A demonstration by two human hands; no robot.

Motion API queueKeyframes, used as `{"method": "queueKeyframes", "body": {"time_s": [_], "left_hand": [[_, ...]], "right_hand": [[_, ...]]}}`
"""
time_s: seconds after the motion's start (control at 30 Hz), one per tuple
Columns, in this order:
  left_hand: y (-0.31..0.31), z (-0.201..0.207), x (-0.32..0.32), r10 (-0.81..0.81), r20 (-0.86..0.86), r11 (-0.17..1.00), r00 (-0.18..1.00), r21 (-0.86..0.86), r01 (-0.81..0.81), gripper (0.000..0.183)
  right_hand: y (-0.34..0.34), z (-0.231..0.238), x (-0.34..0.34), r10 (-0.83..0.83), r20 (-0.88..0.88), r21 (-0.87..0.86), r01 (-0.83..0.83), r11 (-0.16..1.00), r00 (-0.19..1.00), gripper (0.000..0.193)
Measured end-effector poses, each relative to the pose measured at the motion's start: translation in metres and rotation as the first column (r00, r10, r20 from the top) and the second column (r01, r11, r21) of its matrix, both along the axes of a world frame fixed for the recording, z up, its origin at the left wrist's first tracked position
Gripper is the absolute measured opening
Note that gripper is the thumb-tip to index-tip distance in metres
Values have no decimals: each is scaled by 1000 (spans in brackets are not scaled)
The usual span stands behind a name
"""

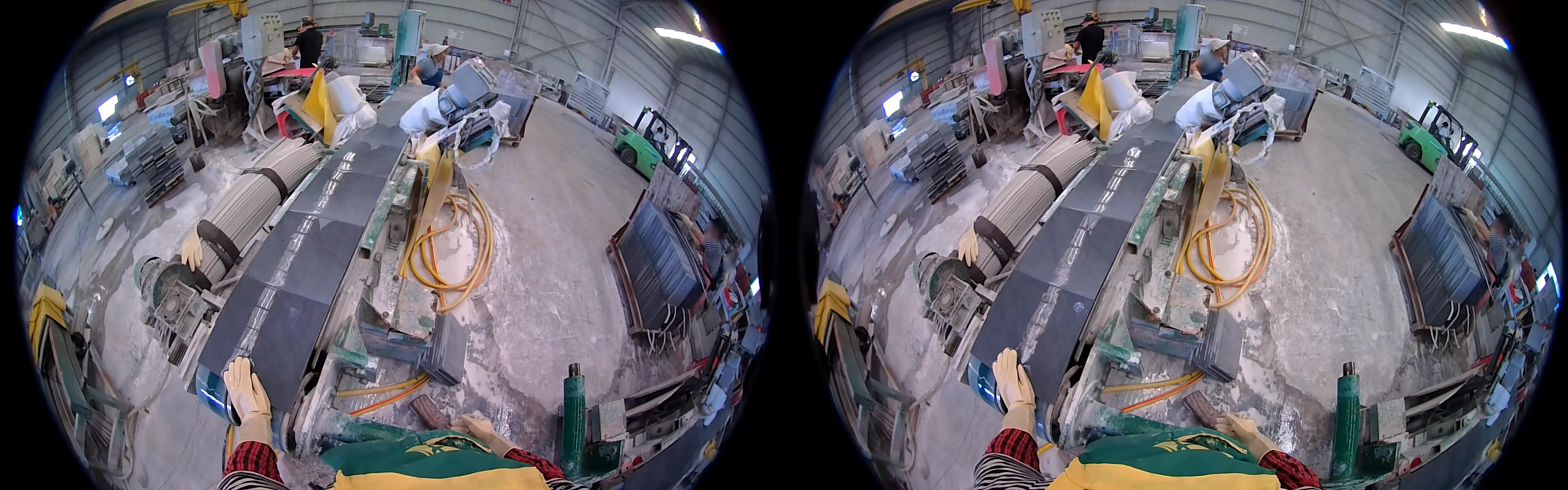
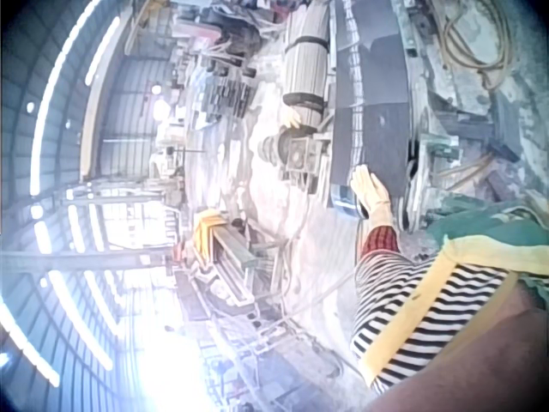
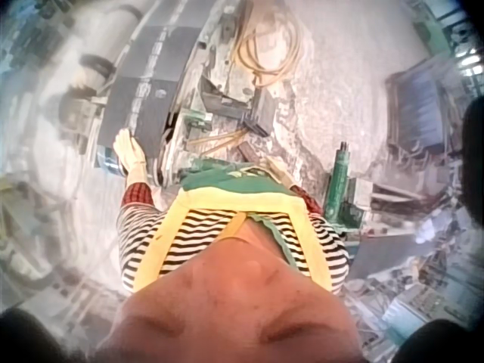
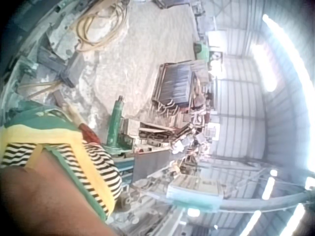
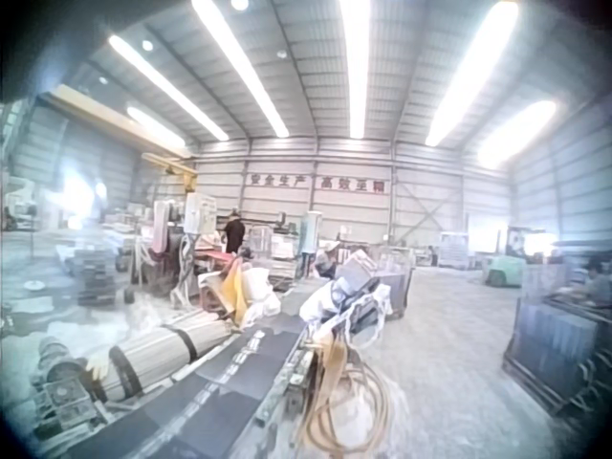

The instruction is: The person repeatedly picks up dark rectangular slabs from a stack and places them onto a moving conveyor belt. The slabs travel along the belt toward other workers in the background.

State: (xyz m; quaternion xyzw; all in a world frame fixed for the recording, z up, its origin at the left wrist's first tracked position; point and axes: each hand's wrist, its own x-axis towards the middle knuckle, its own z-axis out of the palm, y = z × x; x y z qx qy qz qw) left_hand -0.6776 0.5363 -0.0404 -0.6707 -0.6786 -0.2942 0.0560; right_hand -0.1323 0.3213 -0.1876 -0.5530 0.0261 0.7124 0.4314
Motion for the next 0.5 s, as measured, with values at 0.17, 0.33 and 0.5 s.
{"method": "queueKeyframes", "body": {"time_s": [0.17,0.33,0.5], "left_hand": [[-7,1,-6,25,-5,999,1000,-22,-25,38],[-7,-3,-8,1,16,1000,1000,7,-1,38],[-16,-11,11,324,276,940,905,19,-342,55]], "right_hand": [[17,52,-27,-27,4,-43,27,999,1000,14],[10,59,-36,-73,182,-10,76,997,980,15],[-3,17,-33,-88,372,78,63,995,924,27]]}}
